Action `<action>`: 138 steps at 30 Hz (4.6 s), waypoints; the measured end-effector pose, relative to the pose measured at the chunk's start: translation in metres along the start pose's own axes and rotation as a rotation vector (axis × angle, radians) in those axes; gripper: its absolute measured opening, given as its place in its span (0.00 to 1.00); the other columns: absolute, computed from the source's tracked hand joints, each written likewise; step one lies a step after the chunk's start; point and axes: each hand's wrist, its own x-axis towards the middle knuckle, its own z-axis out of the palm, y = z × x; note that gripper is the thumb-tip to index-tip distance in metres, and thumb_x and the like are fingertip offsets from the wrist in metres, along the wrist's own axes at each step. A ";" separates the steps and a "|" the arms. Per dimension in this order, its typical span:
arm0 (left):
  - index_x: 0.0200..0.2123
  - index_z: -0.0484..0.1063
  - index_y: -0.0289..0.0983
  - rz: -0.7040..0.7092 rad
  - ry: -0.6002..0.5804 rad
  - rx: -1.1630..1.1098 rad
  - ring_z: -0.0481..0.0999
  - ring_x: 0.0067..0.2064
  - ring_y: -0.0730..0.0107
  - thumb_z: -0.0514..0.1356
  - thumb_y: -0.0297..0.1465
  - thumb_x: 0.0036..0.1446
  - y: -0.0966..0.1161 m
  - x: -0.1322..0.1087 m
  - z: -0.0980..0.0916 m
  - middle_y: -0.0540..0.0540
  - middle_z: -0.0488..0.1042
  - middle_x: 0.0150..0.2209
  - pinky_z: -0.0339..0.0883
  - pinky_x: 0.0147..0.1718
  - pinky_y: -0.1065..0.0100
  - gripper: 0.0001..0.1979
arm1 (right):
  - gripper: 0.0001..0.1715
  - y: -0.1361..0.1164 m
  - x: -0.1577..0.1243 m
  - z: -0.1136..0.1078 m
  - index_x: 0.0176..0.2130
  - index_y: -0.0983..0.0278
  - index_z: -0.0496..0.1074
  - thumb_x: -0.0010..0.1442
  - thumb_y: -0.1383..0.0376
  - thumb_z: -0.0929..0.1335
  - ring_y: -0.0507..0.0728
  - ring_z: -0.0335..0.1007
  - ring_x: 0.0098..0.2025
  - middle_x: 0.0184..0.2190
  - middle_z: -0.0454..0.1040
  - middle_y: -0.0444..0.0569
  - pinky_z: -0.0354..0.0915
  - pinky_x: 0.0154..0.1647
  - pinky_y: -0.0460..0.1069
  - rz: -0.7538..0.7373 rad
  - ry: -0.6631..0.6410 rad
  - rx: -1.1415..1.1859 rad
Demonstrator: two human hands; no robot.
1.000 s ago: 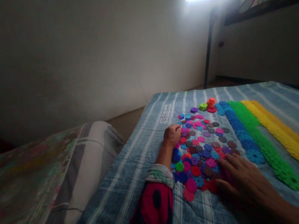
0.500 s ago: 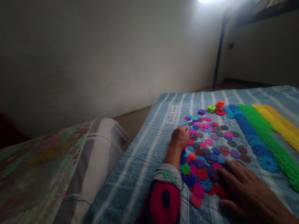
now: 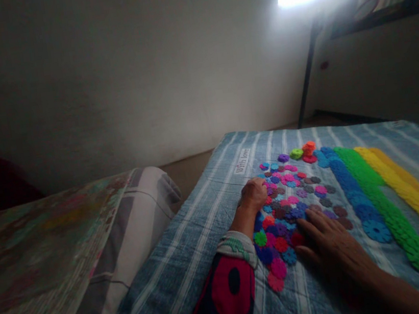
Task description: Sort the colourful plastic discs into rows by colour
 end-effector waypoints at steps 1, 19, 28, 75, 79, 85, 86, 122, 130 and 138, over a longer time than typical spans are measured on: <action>0.39 0.76 0.36 -0.001 0.001 0.006 0.76 0.45 0.65 0.54 0.26 0.58 0.000 0.000 0.000 0.42 0.79 0.42 0.68 0.48 0.68 0.11 | 0.26 0.002 0.002 0.001 0.52 0.65 0.73 0.60 0.53 0.67 0.71 0.65 0.57 0.54 0.70 0.63 0.66 0.52 0.64 0.003 0.007 -0.007; 0.36 0.73 0.34 0.076 -0.006 0.104 0.74 0.44 0.63 0.51 0.23 0.59 0.005 0.000 -0.001 0.40 0.77 0.39 0.66 0.48 0.66 0.10 | 0.25 -0.037 0.033 -0.016 0.56 0.57 0.69 0.61 0.55 0.69 0.66 0.63 0.60 0.57 0.69 0.55 0.60 0.57 0.64 -0.198 -0.138 0.285; 0.36 0.70 0.35 0.101 -0.012 0.167 0.73 0.45 0.63 0.49 0.24 0.61 0.006 -0.001 -0.001 0.40 0.75 0.40 0.65 0.48 0.65 0.10 | 0.22 -0.020 0.030 -0.016 0.53 0.61 0.71 0.60 0.57 0.69 0.68 0.64 0.58 0.55 0.70 0.59 0.61 0.54 0.64 -0.088 -0.077 0.169; 0.36 0.74 0.37 0.083 0.002 0.041 0.75 0.46 0.67 0.52 0.24 0.57 -0.004 0.012 -0.002 0.44 0.78 0.41 0.66 0.51 0.69 0.10 | 0.12 -0.075 0.034 -0.039 0.46 0.59 0.70 0.67 0.58 0.61 0.61 0.64 0.52 0.47 0.72 0.51 0.58 0.56 0.62 -0.335 -0.111 0.399; 0.35 0.74 0.37 0.073 0.011 -0.007 0.75 0.46 0.68 0.53 0.24 0.56 -0.005 0.012 -0.004 0.45 0.78 0.40 0.66 0.51 0.69 0.10 | 0.10 -0.074 0.043 -0.028 0.41 0.60 0.70 0.67 0.59 0.62 0.60 0.64 0.48 0.43 0.72 0.50 0.59 0.54 0.61 -0.344 -0.132 0.353; 0.33 0.74 0.37 0.073 0.016 -0.017 0.75 0.43 0.69 0.53 0.25 0.56 -0.003 0.012 -0.004 0.45 0.78 0.39 0.66 0.49 0.70 0.09 | 0.09 -0.046 0.054 -0.023 0.43 0.61 0.71 0.65 0.60 0.65 0.59 0.66 0.48 0.42 0.73 0.50 0.59 0.54 0.59 -0.263 -0.166 0.277; 0.33 0.74 0.36 0.073 0.011 -0.016 0.75 0.43 0.69 0.53 0.25 0.56 -0.003 0.012 -0.004 0.45 0.78 0.39 0.66 0.49 0.70 0.10 | 0.10 -0.039 0.054 -0.023 0.44 0.61 0.72 0.65 0.60 0.66 0.60 0.66 0.49 0.44 0.73 0.51 0.59 0.54 0.58 -0.242 -0.154 0.261; 0.32 0.74 0.36 0.168 -0.022 0.137 0.74 0.47 0.59 0.54 0.27 0.57 0.021 0.009 -0.008 0.40 0.76 0.41 0.66 0.50 0.59 0.08 | 0.23 0.014 -0.018 -0.034 0.51 0.67 0.70 0.60 0.57 0.69 0.67 0.67 0.52 0.50 0.72 0.62 0.67 0.50 0.63 -0.088 0.037 0.176; 0.29 0.77 0.36 0.403 -0.136 -0.098 0.73 0.53 0.59 0.65 0.31 0.49 0.040 0.006 -0.014 0.41 0.76 0.47 0.64 0.55 0.62 0.05 | 0.17 0.016 -0.023 -0.034 0.48 0.67 0.70 0.61 0.61 0.68 0.64 0.68 0.48 0.46 0.73 0.59 0.69 0.48 0.60 -0.082 0.091 0.230; 0.33 0.78 0.36 0.339 -0.274 -0.275 0.73 0.52 0.55 0.70 0.33 0.43 0.035 0.003 -0.019 0.43 0.76 0.49 0.64 0.53 0.63 0.12 | 0.18 0.014 -0.023 -0.035 0.50 0.67 0.68 0.60 0.64 0.68 0.65 0.68 0.50 0.48 0.72 0.59 0.69 0.49 0.60 -0.054 0.052 0.263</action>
